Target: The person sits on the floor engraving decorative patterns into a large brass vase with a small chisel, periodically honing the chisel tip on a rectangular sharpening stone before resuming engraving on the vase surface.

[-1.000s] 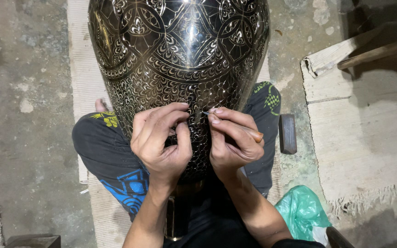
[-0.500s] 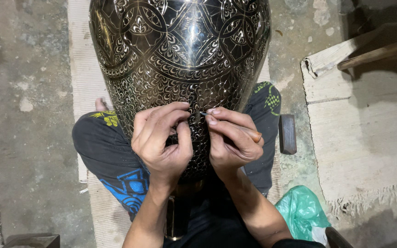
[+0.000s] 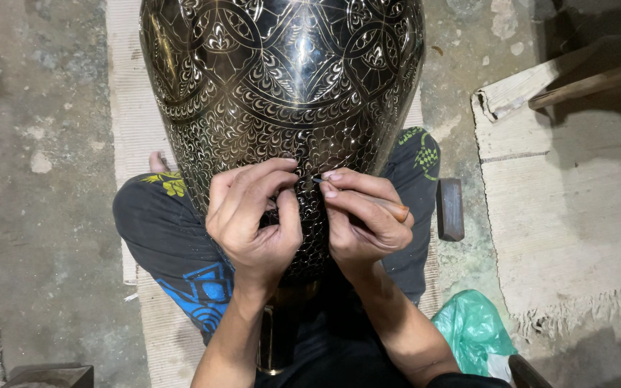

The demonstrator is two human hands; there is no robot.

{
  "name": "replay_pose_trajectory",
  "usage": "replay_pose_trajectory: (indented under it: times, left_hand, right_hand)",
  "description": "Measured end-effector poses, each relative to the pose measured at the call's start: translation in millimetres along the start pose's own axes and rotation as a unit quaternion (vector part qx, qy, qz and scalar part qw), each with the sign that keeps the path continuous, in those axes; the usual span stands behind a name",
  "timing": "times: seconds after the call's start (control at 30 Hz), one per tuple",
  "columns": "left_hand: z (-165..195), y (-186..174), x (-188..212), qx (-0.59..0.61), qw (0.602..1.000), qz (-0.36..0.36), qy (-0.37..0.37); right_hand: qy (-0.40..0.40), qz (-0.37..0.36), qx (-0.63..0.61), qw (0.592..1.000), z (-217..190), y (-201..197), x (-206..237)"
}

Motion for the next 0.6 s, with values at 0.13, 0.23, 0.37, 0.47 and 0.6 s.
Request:
replay_pose_trajectory:
  times: [0.13, 0.23, 0.37, 0.47, 0.6]
  left_hand:
    - [-0.8, 0.0, 0.3, 0.002, 1.000, -0.003, -0.006]
    - [-0.8, 0.1, 0.8, 0.003, 1.000, -0.004, -0.007]
    - [-1.2, 0.1, 0.7, 0.005, 1.000, 0.000, -0.003]
    - [-1.6, 0.8, 1.0, 0.007, 1.000, 0.000, -0.007]
    - [-2.2, -1.3, 1.9, 0.003, 1.000, -0.002, -0.006]
  right_hand:
    - [-0.005, -0.003, -0.006, 1.000, 0.1, 0.6, -0.3]
    - [-0.009, -0.007, -0.011, 1.000, 0.3, 0.4, -0.5]
    - [-0.008, -0.012, -0.012, 1.000, 0.5, -0.5, -0.2]
    - [-0.002, -0.014, 0.010, 1.000, -0.2, -2.4, 1.4]
    - [0.000, -0.009, 0.021, 1.000, -1.4, -2.4, 5.0]
Point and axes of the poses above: each hand's wrist, its own x-axis away from the middle knuckle, its own y-axis out of the palm, z = x × y, the point moved 6 cm from there along -x, towards the middle knuckle, and after that the axes turned 5 degrees about -z, right-handed, at the moved point
